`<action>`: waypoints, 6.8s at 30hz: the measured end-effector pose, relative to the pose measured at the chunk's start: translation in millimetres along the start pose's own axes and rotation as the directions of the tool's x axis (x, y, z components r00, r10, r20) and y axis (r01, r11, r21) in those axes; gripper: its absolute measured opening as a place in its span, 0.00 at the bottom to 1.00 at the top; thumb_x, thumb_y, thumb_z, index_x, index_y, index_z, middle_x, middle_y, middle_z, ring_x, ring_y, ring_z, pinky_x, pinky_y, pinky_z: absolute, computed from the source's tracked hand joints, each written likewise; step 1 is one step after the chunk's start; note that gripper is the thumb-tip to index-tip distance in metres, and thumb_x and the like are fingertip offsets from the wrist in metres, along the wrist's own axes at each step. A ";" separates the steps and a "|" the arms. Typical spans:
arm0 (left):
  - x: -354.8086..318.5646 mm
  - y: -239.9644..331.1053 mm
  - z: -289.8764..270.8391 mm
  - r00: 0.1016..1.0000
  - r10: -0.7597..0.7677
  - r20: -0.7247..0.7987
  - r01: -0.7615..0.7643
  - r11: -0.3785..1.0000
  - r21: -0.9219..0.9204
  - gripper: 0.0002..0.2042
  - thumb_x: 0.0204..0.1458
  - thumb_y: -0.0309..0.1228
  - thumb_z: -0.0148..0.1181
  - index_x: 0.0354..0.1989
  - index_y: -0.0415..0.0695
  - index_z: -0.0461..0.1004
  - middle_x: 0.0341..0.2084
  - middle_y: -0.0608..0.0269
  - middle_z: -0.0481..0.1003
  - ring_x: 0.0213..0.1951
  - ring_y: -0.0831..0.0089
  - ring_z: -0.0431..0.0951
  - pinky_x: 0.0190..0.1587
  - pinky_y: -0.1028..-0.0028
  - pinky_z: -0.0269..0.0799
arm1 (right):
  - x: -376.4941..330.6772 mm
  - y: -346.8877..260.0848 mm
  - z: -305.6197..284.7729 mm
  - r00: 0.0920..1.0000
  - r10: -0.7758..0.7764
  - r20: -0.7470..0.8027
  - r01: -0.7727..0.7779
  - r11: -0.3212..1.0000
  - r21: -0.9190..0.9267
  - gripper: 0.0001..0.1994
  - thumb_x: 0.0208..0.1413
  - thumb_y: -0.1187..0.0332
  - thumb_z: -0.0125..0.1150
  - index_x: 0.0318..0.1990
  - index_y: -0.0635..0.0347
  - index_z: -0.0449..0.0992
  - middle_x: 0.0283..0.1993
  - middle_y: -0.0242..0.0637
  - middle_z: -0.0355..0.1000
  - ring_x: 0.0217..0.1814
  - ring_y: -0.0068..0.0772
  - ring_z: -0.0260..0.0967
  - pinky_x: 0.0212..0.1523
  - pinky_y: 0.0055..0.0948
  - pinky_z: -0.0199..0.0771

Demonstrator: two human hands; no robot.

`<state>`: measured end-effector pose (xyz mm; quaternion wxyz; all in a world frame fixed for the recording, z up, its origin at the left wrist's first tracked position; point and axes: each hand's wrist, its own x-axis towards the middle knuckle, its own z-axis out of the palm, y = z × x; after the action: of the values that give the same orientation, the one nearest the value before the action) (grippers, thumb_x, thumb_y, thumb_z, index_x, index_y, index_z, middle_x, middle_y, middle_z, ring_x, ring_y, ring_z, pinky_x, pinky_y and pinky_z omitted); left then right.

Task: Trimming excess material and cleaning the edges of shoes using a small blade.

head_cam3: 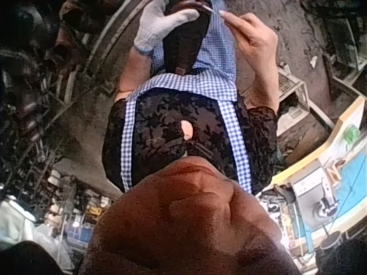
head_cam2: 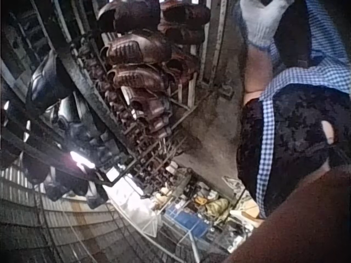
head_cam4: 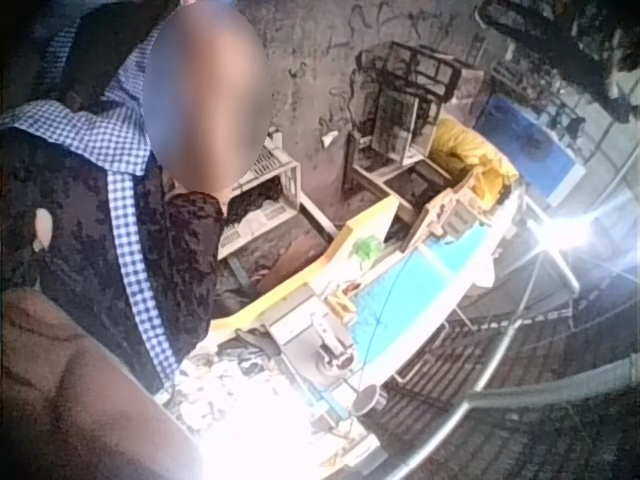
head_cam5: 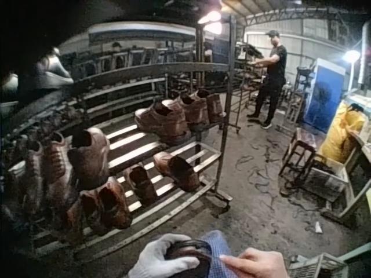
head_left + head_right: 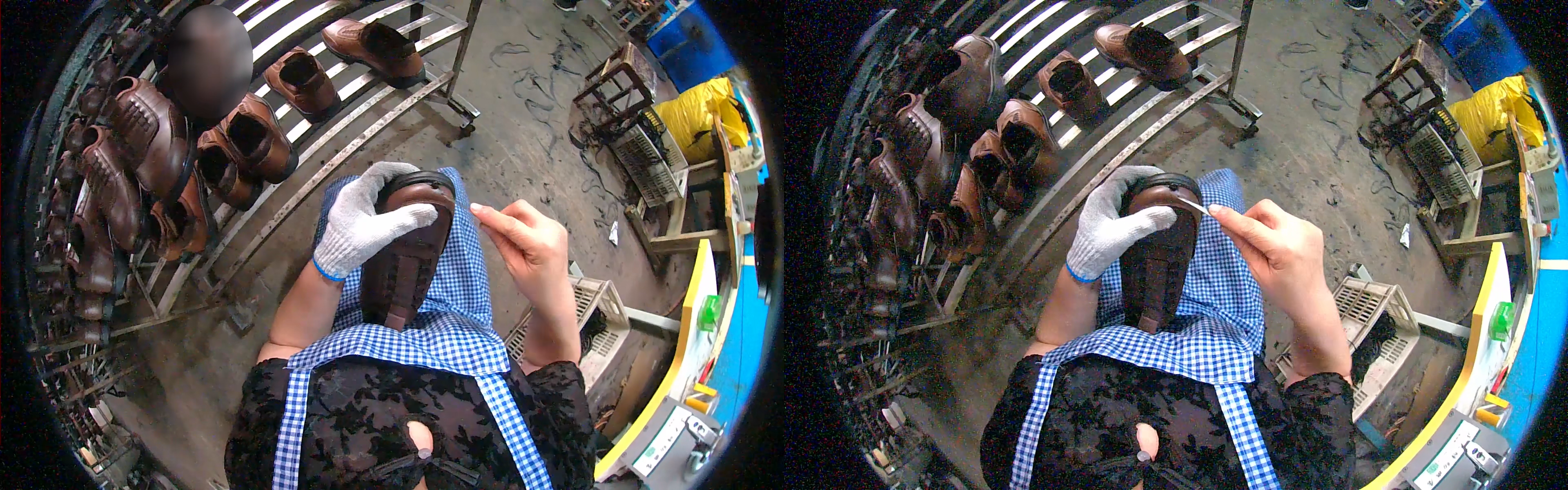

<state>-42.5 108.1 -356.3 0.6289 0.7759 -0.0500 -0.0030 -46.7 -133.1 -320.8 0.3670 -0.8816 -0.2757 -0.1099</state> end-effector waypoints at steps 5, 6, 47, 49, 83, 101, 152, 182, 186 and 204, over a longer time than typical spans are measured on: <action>0.2 7.3 2.2 0.999 -0.042 0.030 0.041 0.998 0.048 0.27 0.40 0.38 0.75 0.49 0.43 0.73 0.40 0.57 0.78 0.44 0.69 0.79 0.50 0.71 0.73 | 17.4 -15.3 -26.0 0.980 -0.094 0.176 0.141 0.951 -0.275 0.17 0.47 0.73 0.65 0.47 0.45 0.81 0.25 0.32 0.68 0.23 0.31 0.69 0.23 0.27 0.66; 0.5 6.9 2.6 0.999 -0.041 0.027 0.040 0.998 0.047 0.27 0.40 0.38 0.75 0.49 0.43 0.73 0.40 0.57 0.78 0.44 0.69 0.79 0.50 0.71 0.73 | 19.9 -16.8 -28.2 0.979 -0.097 0.177 0.144 0.951 -0.275 0.17 0.47 0.73 0.65 0.47 0.45 0.81 0.25 0.32 0.68 0.23 0.31 0.69 0.23 0.27 0.66; -4.9 10.8 4.3 0.998 -0.021 0.060 0.015 0.995 0.099 0.27 0.41 0.39 0.74 0.49 0.43 0.73 0.39 0.54 0.79 0.43 0.67 0.80 0.49 0.71 0.74 | -21.2 6.5 43.8 0.826 0.536 0.175 -0.476 0.495 0.727 0.12 0.56 0.77 0.59 0.49 0.63 0.78 0.29 0.32 0.71 0.29 0.20 0.68 0.30 0.19 0.67; -4.3 9.5 4.1 0.999 -0.014 0.048 0.007 0.990 0.143 0.27 0.41 0.40 0.74 0.49 0.43 0.73 0.39 0.54 0.79 0.43 0.67 0.80 0.49 0.71 0.74 | -19.9 7.7 40.5 0.892 0.443 0.088 -0.386 0.645 0.660 0.12 0.56 0.77 0.60 0.48 0.62 0.79 0.29 0.33 0.72 0.28 0.21 0.68 0.29 0.20 0.68; -4.7 19.2 1.8 0.989 -0.109 0.100 0.099 0.990 0.104 0.28 0.40 0.41 0.74 0.50 0.43 0.73 0.41 0.55 0.78 0.45 0.67 0.79 0.52 0.70 0.72 | 11.2 25.5 -14.3 0.958 0.099 0.270 -0.202 0.899 0.389 0.12 0.53 0.75 0.63 0.45 0.56 0.81 0.29 0.37 0.72 0.29 0.30 0.70 0.30 0.26 0.67; -2.6 17.8 4.2 0.983 -0.133 0.128 0.128 0.991 0.047 0.29 0.38 0.41 0.75 0.49 0.41 0.74 0.40 0.56 0.79 0.44 0.69 0.79 0.51 0.71 0.72 | 7.9 25.0 -49.7 0.924 0.018 0.381 -0.104 0.973 0.207 0.18 0.46 0.82 0.63 0.47 0.56 0.80 0.31 0.36 0.72 0.32 0.31 0.71 0.31 0.24 0.67; 1.7 25.1 7.0 0.971 -0.120 0.205 0.116 0.993 0.033 0.28 0.39 0.36 0.75 0.49 0.40 0.73 0.40 0.57 0.79 0.44 0.70 0.78 0.51 0.72 0.72 | 24.6 1.7 -50.3 0.944 -0.134 0.302 0.161 0.985 -0.068 0.22 0.40 0.82 0.63 0.45 0.47 0.81 0.28 0.36 0.69 0.25 0.35 0.69 0.26 0.28 0.68; 0.0 21.9 14.9 0.963 -0.098 0.252 0.088 0.995 0.050 0.26 0.39 0.39 0.75 0.46 0.41 0.75 0.38 0.57 0.79 0.42 0.71 0.79 0.49 0.73 0.72 | 11.3 10.6 -43.7 0.940 -0.095 0.328 0.064 0.993 0.102 0.22 0.44 0.83 0.62 0.47 0.48 0.81 0.28 0.37 0.69 0.25 0.34 0.69 0.26 0.27 0.67; -1.3 23.5 17.1 0.961 -0.047 0.272 0.015 0.993 0.119 0.26 0.39 0.39 0.74 0.46 0.41 0.75 0.38 0.57 0.79 0.42 0.70 0.80 0.48 0.73 0.73 | 5.3 6.5 -32.4 0.945 -0.065 0.319 0.057 0.998 0.033 0.21 0.46 0.80 0.62 0.48 0.46 0.80 0.28 0.37 0.69 0.25 0.35 0.69 0.26 0.28 0.67; -0.6 16.0 13.2 0.976 -0.111 0.189 0.088 0.988 0.125 0.27 0.39 0.41 0.75 0.47 0.41 0.75 0.38 0.56 0.80 0.42 0.68 0.80 0.49 0.71 0.73 | -20.2 18.8 -25.6 0.981 0.009 0.192 -0.008 1.000 -0.005 0.22 0.45 0.76 0.63 0.49 0.40 0.80 0.29 0.34 0.69 0.26 0.35 0.71 0.26 0.30 0.70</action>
<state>-45.2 92.0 -343.5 0.5737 0.8086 -0.0727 -0.1080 -52.4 -170.2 -321.8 0.3373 -0.8900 -0.3058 -0.0234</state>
